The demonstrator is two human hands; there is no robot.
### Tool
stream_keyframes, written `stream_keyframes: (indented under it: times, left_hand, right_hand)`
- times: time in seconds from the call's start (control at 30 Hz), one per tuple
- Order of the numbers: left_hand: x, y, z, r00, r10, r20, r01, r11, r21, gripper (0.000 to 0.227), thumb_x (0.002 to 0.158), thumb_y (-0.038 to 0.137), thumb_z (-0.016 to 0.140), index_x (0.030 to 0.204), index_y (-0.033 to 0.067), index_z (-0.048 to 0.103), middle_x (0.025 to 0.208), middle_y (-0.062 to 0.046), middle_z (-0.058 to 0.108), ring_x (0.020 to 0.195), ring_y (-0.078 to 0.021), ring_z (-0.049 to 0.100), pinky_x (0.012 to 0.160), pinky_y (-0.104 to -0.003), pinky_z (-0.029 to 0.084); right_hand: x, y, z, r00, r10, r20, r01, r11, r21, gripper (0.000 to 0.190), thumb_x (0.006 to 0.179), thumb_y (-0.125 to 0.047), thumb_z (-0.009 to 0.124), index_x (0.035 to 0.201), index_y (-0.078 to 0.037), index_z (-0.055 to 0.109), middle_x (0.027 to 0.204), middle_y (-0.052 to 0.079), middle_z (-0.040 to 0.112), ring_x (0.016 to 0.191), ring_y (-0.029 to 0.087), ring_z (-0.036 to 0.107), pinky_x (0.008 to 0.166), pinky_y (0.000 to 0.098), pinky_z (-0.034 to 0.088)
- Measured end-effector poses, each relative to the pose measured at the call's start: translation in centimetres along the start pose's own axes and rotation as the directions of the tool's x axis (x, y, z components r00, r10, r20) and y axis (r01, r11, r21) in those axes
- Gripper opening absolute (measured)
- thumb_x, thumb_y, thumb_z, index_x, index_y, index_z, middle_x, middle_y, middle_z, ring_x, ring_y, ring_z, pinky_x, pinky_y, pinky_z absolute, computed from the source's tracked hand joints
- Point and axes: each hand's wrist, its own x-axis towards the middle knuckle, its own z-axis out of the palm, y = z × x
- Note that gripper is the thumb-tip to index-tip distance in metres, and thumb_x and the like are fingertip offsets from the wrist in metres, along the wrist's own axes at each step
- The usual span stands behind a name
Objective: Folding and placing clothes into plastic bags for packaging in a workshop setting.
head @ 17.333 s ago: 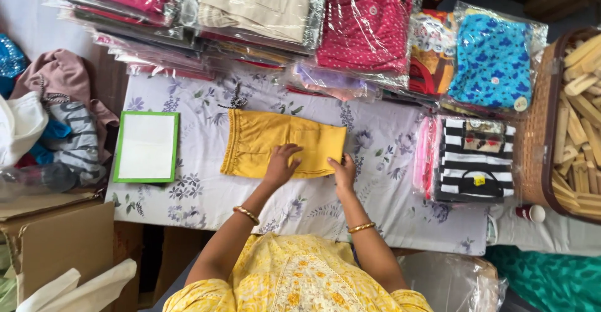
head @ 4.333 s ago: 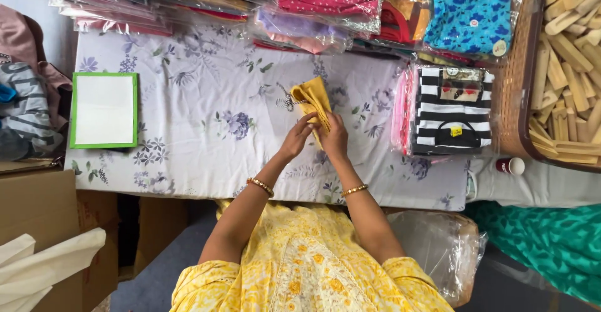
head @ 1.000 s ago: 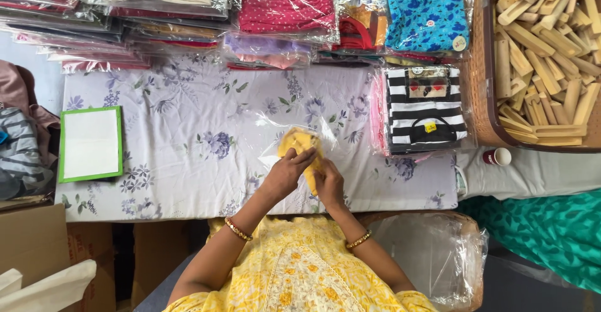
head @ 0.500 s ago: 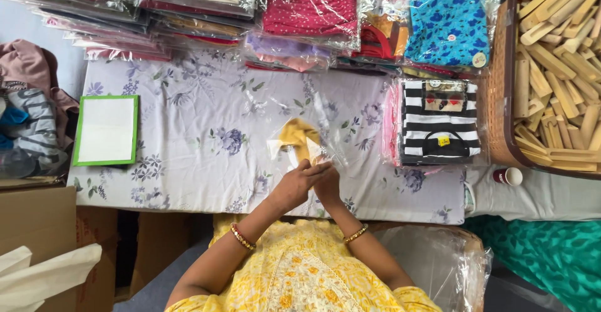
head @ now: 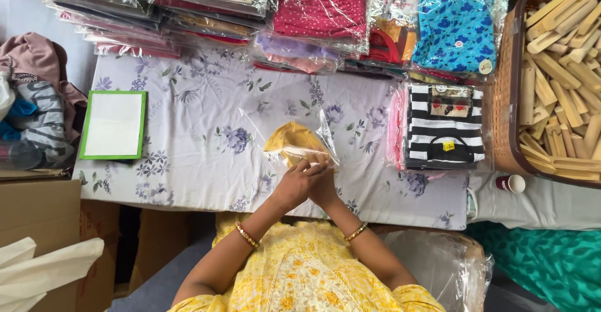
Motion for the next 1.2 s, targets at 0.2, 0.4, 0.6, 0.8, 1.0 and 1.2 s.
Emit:
stream_keyframes:
  times: [0.2,0.4,0.6,0.8,1.0,1.2]
  left_hand:
    - [-1.8,0.2,0.5,0.999,-0.043,0.018,0.044,0.998,-0.048,0.059,0.07,-0.005,0.063,0.128,0.0067,0.066,0.152,0.004,0.052,0.119,-0.0261,0.055,0.098,-0.037,0.052]
    - [-2.9,0.6,1.2,0.999,-0.025,0.027,0.028,0.996,-0.081,0.064,0.071,-0.007,0.061,0.133,0.0072,0.065,0.149,0.002,0.054,0.116,-0.0258,0.056,0.096,-0.036,0.052]
    - [-3.9,0.7,1.2,1.0,-0.021,0.011,0.022,0.997,-0.079,0.066,0.073,-0.007,0.061,0.136,0.0094,0.064,0.141,0.002,0.06,0.115,-0.0243,0.056,0.099,-0.035,0.051]
    - [-4.1,0.2,1.2,1.0,-0.013,0.007,0.013,0.996,-0.093,0.068,0.071,-0.008,0.06,0.137,0.0091,0.063,0.143,0.001,0.059,0.112,-0.0234,0.057,0.099,-0.034,0.05]
    - [-4.1,-0.1,1.5,0.999,-0.012,0.038,0.016,0.995,-0.098,0.065,0.073,-0.005,0.063,0.136,0.0104,0.063,0.146,0.004,0.058,0.111,-0.023,0.057,0.098,-0.034,0.05]
    - [-4.2,-0.5,1.2,1.0,-0.01,0.018,0.011,0.997,-0.076,0.076,0.067,-0.007,0.064,0.14,0.0122,0.061,0.146,0.004,0.057,0.113,-0.0237,0.057,0.095,-0.035,0.052]
  right_hand:
    - [-2.6,3.4,3.8,0.963,-0.195,0.186,0.193,0.981,0.033,0.039,0.099,-0.023,0.06,0.138,-0.015,0.058,0.149,0.009,0.052,0.147,0.029,0.04,0.126,0.0565,0.019]
    - [0.8,3.8,4.8,0.964,-0.185,0.191,0.22,0.959,-0.179,0.056,0.098,-0.029,0.053,0.152,-0.014,0.051,0.165,0.013,0.038,0.155,0.031,0.025,0.126,0.0536,0.012]
    - [3.2,2.2,4.2,0.919,0.252,0.302,-0.216,0.965,-0.149,0.069,0.089,-0.044,0.064,0.147,-0.009,0.049,0.155,0.018,0.039,0.149,0.038,0.022,0.123,0.0542,0.014]
    - [1.4,5.1,8.1,0.983,-0.072,0.171,0.093,0.989,-0.118,0.064,0.099,-0.037,0.067,0.154,-0.012,0.047,0.163,0.011,0.039,0.16,0.031,0.025,0.133,0.0486,0.02]
    - [5.4,2.8,4.4,0.972,0.146,0.186,-0.151,0.988,0.013,0.082,0.095,-0.05,0.06,0.155,0.001,0.037,0.163,0.027,0.024,0.152,0.042,0.017,0.123,0.0542,0.016]
    - [0.3,4.1,10.8,0.931,-0.095,0.354,0.303,0.742,-0.598,0.079,0.098,-0.052,0.052,0.159,-0.006,0.035,0.168,0.018,0.014,0.152,0.046,0.009,0.115,0.0754,0.011]
